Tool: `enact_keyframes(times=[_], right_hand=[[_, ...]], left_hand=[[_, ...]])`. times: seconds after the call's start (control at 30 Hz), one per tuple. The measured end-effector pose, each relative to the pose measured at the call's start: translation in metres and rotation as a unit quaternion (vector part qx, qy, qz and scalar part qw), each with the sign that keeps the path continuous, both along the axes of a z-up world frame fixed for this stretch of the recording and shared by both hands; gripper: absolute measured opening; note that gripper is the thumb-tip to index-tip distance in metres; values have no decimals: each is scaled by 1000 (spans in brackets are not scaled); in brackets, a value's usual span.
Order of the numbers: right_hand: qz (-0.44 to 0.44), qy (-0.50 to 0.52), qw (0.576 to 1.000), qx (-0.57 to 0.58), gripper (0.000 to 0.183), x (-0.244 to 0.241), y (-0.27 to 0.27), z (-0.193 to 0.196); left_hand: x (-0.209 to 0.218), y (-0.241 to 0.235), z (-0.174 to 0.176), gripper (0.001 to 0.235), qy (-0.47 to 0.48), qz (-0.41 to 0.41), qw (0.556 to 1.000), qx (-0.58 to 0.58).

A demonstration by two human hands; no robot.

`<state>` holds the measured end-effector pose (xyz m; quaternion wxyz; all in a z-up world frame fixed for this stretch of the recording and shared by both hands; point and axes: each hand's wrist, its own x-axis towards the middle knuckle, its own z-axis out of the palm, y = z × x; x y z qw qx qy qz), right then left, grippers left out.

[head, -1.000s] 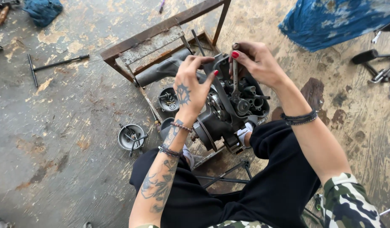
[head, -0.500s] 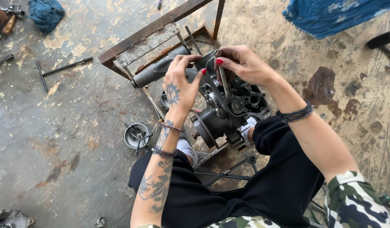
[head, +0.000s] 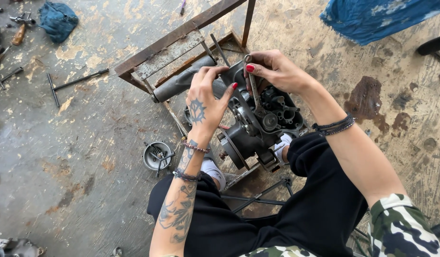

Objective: Repairing a motorcycle engine by using a wrench to adjust internal components.

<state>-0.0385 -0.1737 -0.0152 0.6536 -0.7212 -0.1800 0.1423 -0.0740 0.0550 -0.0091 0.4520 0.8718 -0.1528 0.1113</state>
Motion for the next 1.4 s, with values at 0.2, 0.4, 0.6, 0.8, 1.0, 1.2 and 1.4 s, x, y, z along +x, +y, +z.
enact_keyframes(times=[0.2,0.4,0.6,0.8,1.0,1.2,1.4], right_hand=[[7,15,999,-51,18,-4,2,24],[47,101,987,-116,23,1,7,49],[59,119,983,-127,23,2,8,55],[61,135,979,-138,23,5,6,55],[56,68,994,-58,17,4,-2,34],[-13,55,997,-42,13,-10,-20,15],[-130,59,990,-6,13,-39,-28,8]], left_hand=[[1,2,-1,35,-10,-21,1000,-12],[-1,2,-1,38,-67,-26,997,24],[-1,2,-6,38,-56,-46,997,19],[-2,3,-1,41,-37,-56,998,14],[2,9,-9,52,1,-85,996,-11],[2,9,-9,53,1,-84,996,-5],[1,8,-12,52,-11,-74,997,9]])
